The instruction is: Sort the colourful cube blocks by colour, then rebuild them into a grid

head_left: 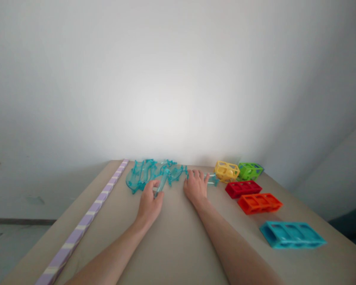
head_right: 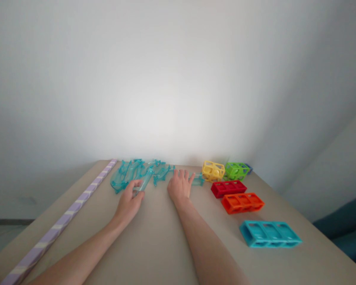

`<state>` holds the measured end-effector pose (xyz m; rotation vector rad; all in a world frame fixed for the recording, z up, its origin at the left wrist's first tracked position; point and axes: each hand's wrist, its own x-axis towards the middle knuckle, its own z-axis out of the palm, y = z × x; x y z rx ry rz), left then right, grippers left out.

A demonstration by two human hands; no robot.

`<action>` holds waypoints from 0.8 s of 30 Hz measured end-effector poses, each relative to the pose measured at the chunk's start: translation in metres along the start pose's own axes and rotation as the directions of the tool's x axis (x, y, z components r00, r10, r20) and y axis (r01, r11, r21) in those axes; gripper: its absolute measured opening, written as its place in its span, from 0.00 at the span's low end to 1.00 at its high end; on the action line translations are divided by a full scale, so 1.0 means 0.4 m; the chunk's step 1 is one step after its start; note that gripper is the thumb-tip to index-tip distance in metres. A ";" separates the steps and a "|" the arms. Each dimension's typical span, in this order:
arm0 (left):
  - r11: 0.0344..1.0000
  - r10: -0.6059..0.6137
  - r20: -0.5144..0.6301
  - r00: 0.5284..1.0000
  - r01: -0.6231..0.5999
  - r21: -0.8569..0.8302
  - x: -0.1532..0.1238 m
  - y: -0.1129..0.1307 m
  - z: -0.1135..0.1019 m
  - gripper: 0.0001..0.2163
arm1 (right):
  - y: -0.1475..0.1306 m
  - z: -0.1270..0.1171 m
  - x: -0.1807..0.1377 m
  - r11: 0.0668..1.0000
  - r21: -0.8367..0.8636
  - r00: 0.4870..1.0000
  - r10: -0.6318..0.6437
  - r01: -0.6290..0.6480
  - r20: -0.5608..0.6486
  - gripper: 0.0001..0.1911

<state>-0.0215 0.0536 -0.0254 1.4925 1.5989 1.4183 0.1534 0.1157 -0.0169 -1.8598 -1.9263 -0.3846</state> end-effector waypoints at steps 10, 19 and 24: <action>1.000 -0.004 -0.039 0.999 0.004 -0.013 0.007 -0.006 0.000 0.14 | -0.026 -0.013 -0.004 0.988 0.027 0.988 -0.154 0.154 0.008 0.26; 0.999 -0.027 -0.039 0.999 0.029 0.032 0.007 -0.002 -0.003 0.14 | -0.025 -0.007 0.001 0.973 0.110 0.979 -0.204 0.201 0.024 0.25; 0.998 -0.039 -0.035 0.999 0.041 0.048 0.005 0.001 -0.007 0.14 | 0.019 -0.045 0.028 0.997 0.072 0.987 -0.006 0.018 -0.160 0.23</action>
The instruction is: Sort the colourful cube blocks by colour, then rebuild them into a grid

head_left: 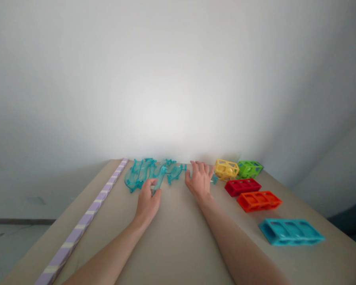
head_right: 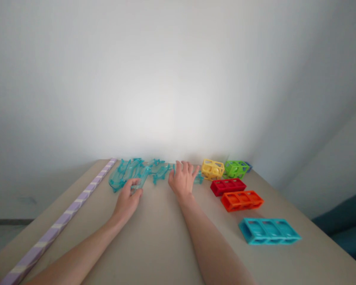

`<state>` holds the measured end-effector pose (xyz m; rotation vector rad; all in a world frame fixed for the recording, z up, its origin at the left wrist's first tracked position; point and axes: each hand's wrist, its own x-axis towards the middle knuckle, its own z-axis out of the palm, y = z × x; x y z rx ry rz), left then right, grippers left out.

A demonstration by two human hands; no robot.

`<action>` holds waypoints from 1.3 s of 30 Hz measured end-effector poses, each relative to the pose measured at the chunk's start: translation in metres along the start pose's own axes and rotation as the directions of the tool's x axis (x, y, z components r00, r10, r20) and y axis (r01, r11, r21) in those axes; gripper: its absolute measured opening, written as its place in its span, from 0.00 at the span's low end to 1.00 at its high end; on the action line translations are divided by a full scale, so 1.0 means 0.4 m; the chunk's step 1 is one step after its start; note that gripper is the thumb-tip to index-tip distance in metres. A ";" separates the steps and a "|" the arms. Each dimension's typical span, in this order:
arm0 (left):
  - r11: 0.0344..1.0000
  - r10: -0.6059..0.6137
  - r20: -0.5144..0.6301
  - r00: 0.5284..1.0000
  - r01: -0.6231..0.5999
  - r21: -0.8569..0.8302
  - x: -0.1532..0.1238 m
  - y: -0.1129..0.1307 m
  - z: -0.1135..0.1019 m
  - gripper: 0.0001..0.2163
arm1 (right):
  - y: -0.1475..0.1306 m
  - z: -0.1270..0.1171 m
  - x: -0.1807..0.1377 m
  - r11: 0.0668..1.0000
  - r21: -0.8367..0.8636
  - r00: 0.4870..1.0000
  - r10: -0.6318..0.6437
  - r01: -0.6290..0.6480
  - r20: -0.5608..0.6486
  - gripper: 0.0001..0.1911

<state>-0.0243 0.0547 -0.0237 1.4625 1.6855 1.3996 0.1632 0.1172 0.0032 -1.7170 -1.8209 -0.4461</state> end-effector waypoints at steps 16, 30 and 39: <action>0.999 -0.028 -0.014 1.000 0.027 -0.033 -0.001 0.006 -0.001 0.13 | 0.171 0.028 0.044 0.981 -0.079 0.955 0.151 -0.177 -0.254 0.25; 0.999 -0.039 -0.010 0.999 0.039 -0.025 -0.002 0.010 -0.002 0.14 | 0.124 -0.007 0.037 0.999 0.050 0.989 0.026 -0.019 -0.149 0.18; 0.934 -0.141 0.016 0.990 0.138 -0.330 0.004 0.012 0.008 0.11 | -0.067 0.007 -0.034 0.970 0.156 0.944 -0.221 0.187 0.244 0.22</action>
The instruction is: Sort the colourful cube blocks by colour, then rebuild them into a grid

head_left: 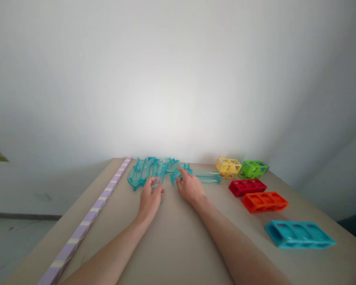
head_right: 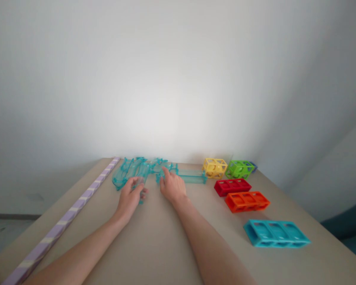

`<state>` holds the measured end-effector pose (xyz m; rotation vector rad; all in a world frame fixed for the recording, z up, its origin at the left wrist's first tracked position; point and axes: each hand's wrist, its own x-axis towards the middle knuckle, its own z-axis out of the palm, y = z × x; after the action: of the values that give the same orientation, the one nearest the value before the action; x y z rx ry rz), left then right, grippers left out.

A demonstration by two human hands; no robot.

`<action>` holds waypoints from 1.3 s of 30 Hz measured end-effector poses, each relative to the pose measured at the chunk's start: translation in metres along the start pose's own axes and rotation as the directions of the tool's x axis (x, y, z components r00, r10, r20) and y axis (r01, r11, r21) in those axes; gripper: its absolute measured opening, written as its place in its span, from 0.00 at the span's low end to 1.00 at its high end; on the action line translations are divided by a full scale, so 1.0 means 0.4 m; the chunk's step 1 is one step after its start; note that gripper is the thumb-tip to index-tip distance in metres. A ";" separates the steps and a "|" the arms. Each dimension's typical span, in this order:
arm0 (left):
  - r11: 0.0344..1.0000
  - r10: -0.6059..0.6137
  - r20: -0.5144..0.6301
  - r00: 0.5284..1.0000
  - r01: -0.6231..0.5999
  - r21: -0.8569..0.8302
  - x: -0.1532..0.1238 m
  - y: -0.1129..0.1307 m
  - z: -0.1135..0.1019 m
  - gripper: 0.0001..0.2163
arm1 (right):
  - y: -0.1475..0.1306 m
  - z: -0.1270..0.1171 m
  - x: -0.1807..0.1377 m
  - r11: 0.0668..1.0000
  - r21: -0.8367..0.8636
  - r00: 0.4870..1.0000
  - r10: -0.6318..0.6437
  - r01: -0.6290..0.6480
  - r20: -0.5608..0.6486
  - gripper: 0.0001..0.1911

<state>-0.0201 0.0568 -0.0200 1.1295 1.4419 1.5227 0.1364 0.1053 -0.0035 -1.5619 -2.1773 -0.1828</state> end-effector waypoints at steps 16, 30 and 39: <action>0.864 0.037 -0.399 0.916 -0.230 -0.447 0.032 0.055 -0.044 0.10 | -0.100 0.002 -0.025 0.984 0.142 0.992 -0.117 0.111 0.037 0.26; 0.903 -0.081 -0.630 0.772 -0.212 -0.375 0.090 0.029 -0.074 0.11 | -0.186 0.052 -0.002 0.882 0.247 0.915 -0.400 0.400 -0.053 0.25; 0.926 -0.215 -0.446 0.869 0.036 -0.377 0.091 0.029 -0.078 0.09 | -0.159 0.074 0.006 0.874 0.351 0.937 -0.348 0.336 -0.030 0.22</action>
<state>-0.0610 0.0794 -0.0039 0.4364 1.4292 1.9596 0.0688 0.0957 -0.0191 -0.9836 -2.3427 0.1230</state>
